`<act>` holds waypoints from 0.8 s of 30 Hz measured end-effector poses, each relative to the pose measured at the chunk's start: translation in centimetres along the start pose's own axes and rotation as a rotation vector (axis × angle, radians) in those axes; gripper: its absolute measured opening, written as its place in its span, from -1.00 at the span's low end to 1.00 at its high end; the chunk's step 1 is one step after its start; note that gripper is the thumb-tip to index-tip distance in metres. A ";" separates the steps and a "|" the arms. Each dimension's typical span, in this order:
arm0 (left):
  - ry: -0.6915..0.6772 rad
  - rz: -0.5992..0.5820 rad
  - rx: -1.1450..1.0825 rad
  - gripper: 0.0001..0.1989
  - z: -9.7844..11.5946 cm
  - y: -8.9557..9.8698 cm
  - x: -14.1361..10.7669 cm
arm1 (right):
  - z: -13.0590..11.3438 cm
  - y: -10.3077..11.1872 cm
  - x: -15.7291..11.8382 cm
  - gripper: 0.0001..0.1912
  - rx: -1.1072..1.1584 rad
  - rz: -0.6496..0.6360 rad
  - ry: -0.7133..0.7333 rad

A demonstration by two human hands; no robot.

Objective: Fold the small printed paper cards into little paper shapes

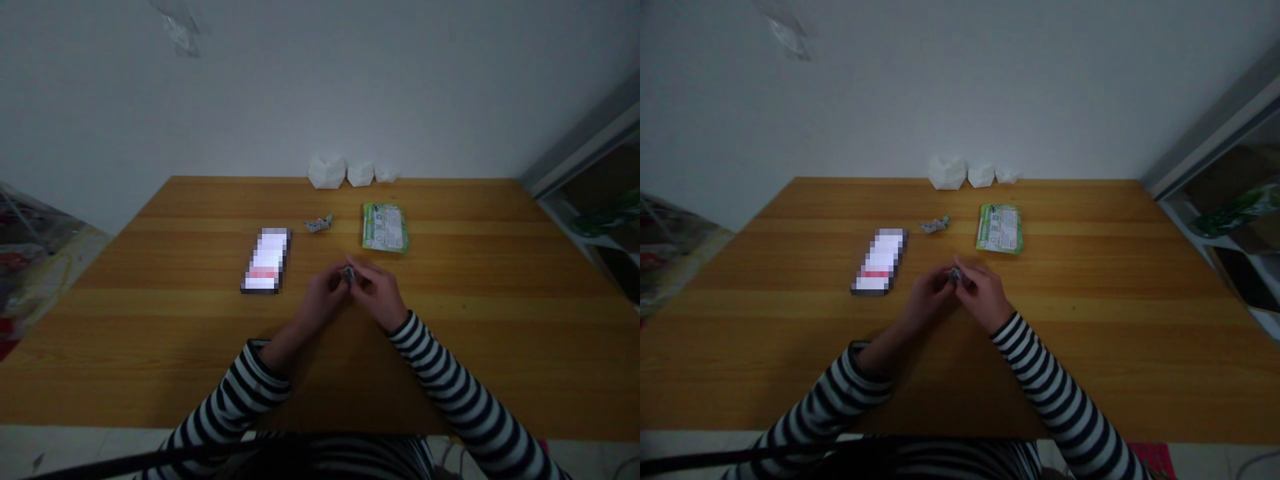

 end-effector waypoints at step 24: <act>-0.019 0.093 0.129 -0.84 0.5 0.7 -0.2 | 0.6 -0.3 0.3 -0.73 0.580 0.114 -0.216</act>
Point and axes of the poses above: each hand's wrist, its own x-axis towards the middle knuckle, its own y-axis out of the back of the hand, z = x × y, the point moved 4 cm from there along x, towards the middle knuckle, and after that the axes turned 11 degrees about -z, right-handed, at the moved point
